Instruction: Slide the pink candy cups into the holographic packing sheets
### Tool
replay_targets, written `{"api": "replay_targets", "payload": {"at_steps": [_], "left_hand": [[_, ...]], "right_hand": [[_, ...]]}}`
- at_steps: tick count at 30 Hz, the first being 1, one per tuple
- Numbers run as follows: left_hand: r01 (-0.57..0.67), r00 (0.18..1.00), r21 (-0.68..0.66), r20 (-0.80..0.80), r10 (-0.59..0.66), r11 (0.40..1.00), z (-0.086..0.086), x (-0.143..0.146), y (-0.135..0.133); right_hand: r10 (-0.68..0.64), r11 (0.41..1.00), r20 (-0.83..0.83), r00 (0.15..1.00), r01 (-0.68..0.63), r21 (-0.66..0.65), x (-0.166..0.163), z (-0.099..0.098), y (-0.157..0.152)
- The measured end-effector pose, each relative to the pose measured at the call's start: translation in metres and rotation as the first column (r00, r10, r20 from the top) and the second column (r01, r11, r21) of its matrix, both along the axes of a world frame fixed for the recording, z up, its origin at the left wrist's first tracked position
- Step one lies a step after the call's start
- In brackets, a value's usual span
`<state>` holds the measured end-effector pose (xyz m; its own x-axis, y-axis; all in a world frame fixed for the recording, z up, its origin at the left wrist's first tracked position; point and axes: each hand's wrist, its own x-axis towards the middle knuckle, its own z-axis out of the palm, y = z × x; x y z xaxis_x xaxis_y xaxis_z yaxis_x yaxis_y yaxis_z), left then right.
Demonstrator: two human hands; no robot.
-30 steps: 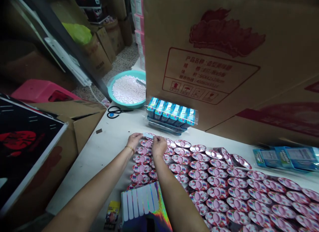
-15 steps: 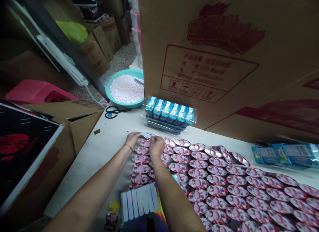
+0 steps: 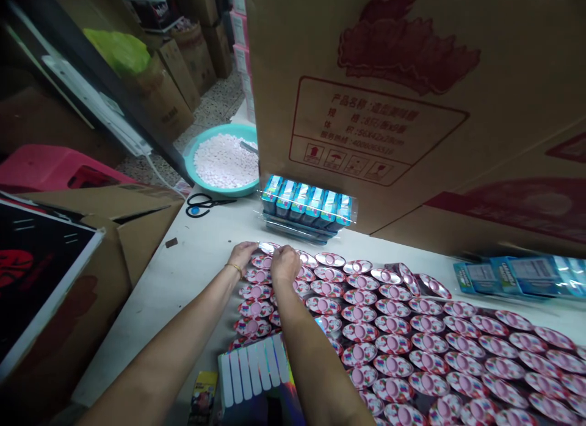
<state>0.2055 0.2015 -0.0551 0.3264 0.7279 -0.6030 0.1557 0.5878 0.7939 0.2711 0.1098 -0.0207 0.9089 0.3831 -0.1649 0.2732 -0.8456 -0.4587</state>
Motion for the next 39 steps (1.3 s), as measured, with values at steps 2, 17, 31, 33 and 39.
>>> {"api": "replay_targets", "payload": {"at_steps": [2,17,31,33,39], "left_hand": [[0.005,1.0,-0.007,0.003,-0.005,1.0,-0.002,0.001,0.001],[0.014,0.998,-0.069,0.062,-0.01,0.997,-0.006,0.002,0.001],[0.034,0.998,-0.091,0.063,-0.028,0.995,-0.017,0.0,0.005],[0.031,0.998,-0.091,0.055,-0.026,0.995,-0.018,0.0,0.005],[0.029,0.998,-0.089,0.058,-0.024,0.996,-0.016,0.0,0.004]], "right_hand": [[-0.012,1.0,0.013,1.0,0.012,-0.012,0.001,0.001,0.0],[-0.025,0.984,-0.106,0.994,0.043,0.175,0.008,-0.007,-0.009],[0.571,0.82,0.252,0.781,-0.531,-0.212,0.005,0.007,-0.05],[0.498,0.867,0.259,0.827,-0.479,-0.14,0.007,0.003,-0.049],[0.245,0.968,0.06,0.968,-0.248,0.049,0.016,-0.004,-0.032]]}}
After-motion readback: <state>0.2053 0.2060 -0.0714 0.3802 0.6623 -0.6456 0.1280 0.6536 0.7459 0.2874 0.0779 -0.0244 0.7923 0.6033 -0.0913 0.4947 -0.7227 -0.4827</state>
